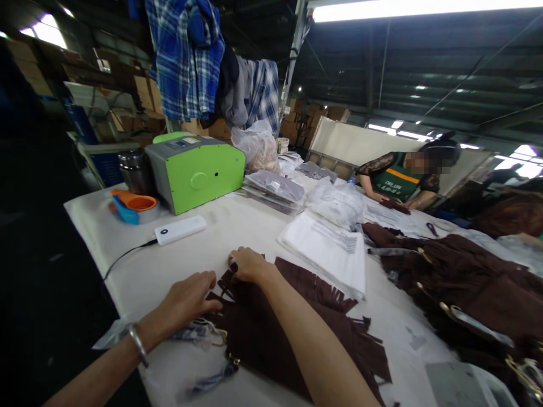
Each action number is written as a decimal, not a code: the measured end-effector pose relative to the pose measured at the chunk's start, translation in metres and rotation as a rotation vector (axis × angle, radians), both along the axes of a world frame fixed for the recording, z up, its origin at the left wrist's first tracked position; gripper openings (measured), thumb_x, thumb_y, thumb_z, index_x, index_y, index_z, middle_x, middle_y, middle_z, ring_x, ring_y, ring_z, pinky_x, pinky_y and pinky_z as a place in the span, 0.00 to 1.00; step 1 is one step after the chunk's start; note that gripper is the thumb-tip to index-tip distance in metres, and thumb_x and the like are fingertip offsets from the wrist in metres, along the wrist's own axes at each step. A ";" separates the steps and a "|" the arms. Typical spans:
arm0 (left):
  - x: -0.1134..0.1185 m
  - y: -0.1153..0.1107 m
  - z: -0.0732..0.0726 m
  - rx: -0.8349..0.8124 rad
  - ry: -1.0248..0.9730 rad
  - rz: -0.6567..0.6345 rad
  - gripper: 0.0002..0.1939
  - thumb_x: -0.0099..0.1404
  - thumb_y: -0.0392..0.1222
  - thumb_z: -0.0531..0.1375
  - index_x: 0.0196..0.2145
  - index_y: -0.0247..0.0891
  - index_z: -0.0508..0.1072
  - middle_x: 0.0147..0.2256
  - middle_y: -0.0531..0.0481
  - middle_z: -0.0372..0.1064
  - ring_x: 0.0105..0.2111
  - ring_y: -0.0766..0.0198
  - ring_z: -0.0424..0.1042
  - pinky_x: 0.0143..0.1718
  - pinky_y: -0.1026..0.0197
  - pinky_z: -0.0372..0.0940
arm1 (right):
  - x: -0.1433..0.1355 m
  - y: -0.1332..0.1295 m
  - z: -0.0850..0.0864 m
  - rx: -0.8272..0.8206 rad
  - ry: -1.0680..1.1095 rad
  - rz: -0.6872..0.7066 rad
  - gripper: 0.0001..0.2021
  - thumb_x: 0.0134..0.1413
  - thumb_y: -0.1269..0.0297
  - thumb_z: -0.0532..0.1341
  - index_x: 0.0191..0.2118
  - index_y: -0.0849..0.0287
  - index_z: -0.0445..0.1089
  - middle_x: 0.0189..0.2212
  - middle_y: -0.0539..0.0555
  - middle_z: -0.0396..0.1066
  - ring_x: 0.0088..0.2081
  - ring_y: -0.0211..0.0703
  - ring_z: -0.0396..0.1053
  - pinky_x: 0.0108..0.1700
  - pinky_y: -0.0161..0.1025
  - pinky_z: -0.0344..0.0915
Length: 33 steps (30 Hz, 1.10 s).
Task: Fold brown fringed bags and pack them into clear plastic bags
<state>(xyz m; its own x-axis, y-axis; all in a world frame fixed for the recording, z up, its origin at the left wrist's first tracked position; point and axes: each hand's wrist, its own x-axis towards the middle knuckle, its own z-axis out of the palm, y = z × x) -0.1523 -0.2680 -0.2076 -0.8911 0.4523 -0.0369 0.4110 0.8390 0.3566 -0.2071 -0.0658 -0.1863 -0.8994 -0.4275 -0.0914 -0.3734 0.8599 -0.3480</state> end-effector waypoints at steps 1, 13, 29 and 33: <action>0.003 0.002 -0.002 -0.001 -0.006 -0.022 0.12 0.59 0.47 0.60 0.38 0.41 0.66 0.38 0.47 0.70 0.40 0.53 0.69 0.37 0.57 0.59 | -0.005 -0.003 -0.003 0.018 -0.031 0.036 0.29 0.33 0.62 0.74 0.47 0.56 0.71 0.45 0.55 0.72 0.42 0.48 0.69 0.38 0.36 0.63; 0.012 0.028 0.016 0.200 -0.202 -0.073 0.03 0.64 0.38 0.50 0.34 0.41 0.63 0.31 0.53 0.70 0.30 0.63 0.70 0.30 0.62 0.61 | 0.020 0.018 0.012 -0.145 -0.154 0.120 0.06 0.46 0.70 0.65 0.33 0.57 0.73 0.29 0.45 0.72 0.33 0.37 0.68 0.32 0.30 0.60; 0.073 0.028 0.029 0.091 0.098 -0.148 0.07 0.66 0.36 0.54 0.41 0.42 0.69 0.41 0.48 0.70 0.43 0.55 0.68 0.43 0.55 0.62 | 0.150 0.092 0.040 -0.057 0.133 -0.114 0.10 0.50 0.74 0.57 0.32 0.53 0.74 0.32 0.50 0.75 0.34 0.41 0.70 0.37 0.35 0.61; 0.044 0.009 0.012 0.010 -0.006 -0.140 0.06 0.62 0.40 0.57 0.39 0.45 0.69 0.41 0.51 0.69 0.43 0.57 0.67 0.40 0.59 0.59 | 0.135 0.033 0.039 -0.069 0.218 -0.049 0.08 0.59 0.70 0.56 0.34 0.54 0.73 0.33 0.50 0.74 0.36 0.40 0.70 0.38 0.34 0.61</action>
<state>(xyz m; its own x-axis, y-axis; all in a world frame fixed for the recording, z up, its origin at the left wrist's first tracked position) -0.1088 -0.2590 -0.1960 -0.8188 0.5728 -0.0367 0.5221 0.7698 0.3672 -0.0721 -0.0324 -0.1475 -0.9146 -0.3809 0.1354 -0.4042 0.8561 -0.3220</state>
